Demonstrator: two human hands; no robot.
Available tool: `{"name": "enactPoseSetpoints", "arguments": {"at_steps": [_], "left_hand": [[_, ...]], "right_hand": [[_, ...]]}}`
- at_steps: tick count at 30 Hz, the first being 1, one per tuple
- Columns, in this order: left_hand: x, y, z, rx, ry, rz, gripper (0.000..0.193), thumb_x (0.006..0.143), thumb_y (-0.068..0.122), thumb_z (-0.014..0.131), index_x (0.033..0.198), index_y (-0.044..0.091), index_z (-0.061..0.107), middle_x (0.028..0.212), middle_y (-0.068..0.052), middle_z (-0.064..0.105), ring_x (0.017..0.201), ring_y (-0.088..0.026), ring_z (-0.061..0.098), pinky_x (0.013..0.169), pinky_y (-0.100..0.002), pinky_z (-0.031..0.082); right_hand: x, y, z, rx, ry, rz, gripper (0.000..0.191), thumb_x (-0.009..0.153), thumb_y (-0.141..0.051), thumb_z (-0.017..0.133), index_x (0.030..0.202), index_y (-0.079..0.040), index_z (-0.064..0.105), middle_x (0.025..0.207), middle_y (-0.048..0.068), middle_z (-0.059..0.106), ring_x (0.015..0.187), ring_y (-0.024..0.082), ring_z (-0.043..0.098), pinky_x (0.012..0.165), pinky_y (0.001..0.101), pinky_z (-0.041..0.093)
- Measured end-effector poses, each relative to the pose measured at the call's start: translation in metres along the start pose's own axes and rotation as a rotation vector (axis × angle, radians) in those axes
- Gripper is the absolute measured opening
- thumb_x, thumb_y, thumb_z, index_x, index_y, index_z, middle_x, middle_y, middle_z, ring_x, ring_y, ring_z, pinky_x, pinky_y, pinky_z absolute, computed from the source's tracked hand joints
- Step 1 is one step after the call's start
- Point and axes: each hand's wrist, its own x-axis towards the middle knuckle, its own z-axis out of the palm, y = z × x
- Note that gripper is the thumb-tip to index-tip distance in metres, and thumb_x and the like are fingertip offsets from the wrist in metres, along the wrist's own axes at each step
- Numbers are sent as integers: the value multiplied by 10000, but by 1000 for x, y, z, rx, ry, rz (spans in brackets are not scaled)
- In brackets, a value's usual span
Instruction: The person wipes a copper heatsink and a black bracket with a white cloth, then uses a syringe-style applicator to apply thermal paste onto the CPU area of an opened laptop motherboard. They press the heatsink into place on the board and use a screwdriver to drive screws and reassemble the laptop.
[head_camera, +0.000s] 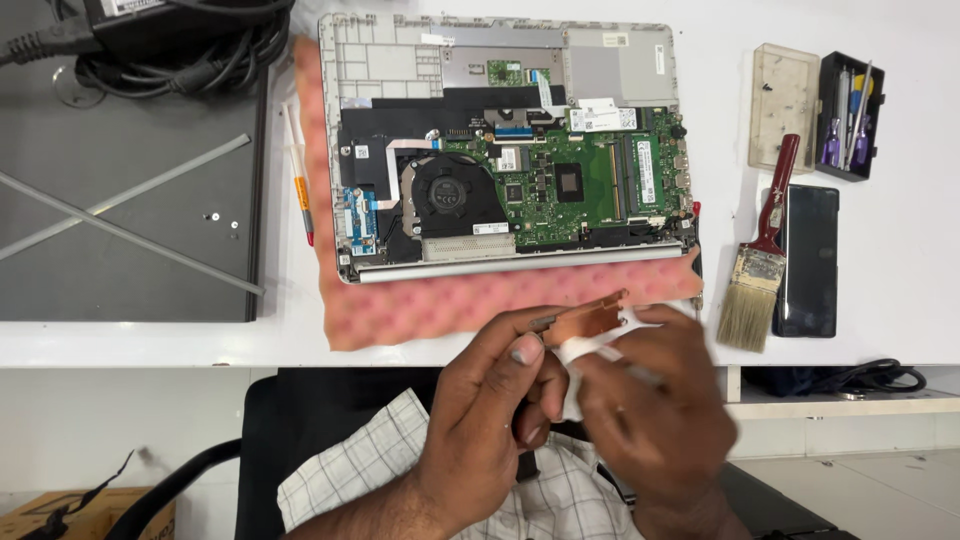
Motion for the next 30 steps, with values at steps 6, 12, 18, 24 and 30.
{"name": "enactPoseSetpoints", "arguments": {"at_steps": [6,12,18,24,30], "left_hand": [[-1,1,-2,-62,3,-41,427,1104,270,412,1389,-4,573,767,-27,544,586,-41,391,498,-196,324],[-2,3,-1,10,-6,-40,449,1099,286,395,1390,-3,580,766,-21,545,591,-41,404,504,-200,333],[-6,1,2,152,-1,70,456,1110,285,401,1413,-4,583,791,-26,572,623,-40,415,554,-203,364],[-6,2,0,114,5,36,452,1095,284,407,1398,-2,584,782,-28,580,604,-42,416,542,-206,362],[-5,1,-1,129,0,69,454,1099,271,409,1399,-23,579,799,-30,584,618,-41,423,545,-209,358]], "right_hand": [[-1,11,-4,23,78,45,274,756,115,747,979,-44,739,924,44,600,855,196,638,942,458,604],[-7,11,-4,0,107,88,279,777,120,749,999,-49,738,925,51,571,868,207,627,949,438,602],[-5,8,-6,-23,107,78,280,781,108,752,1004,-61,745,938,54,568,910,232,632,962,439,597],[-3,2,-10,-22,113,99,269,786,90,753,1010,-59,742,938,54,573,897,231,636,955,435,592],[-2,-3,-12,2,135,143,253,728,95,729,948,-31,729,891,76,583,918,272,651,945,487,599]]}}
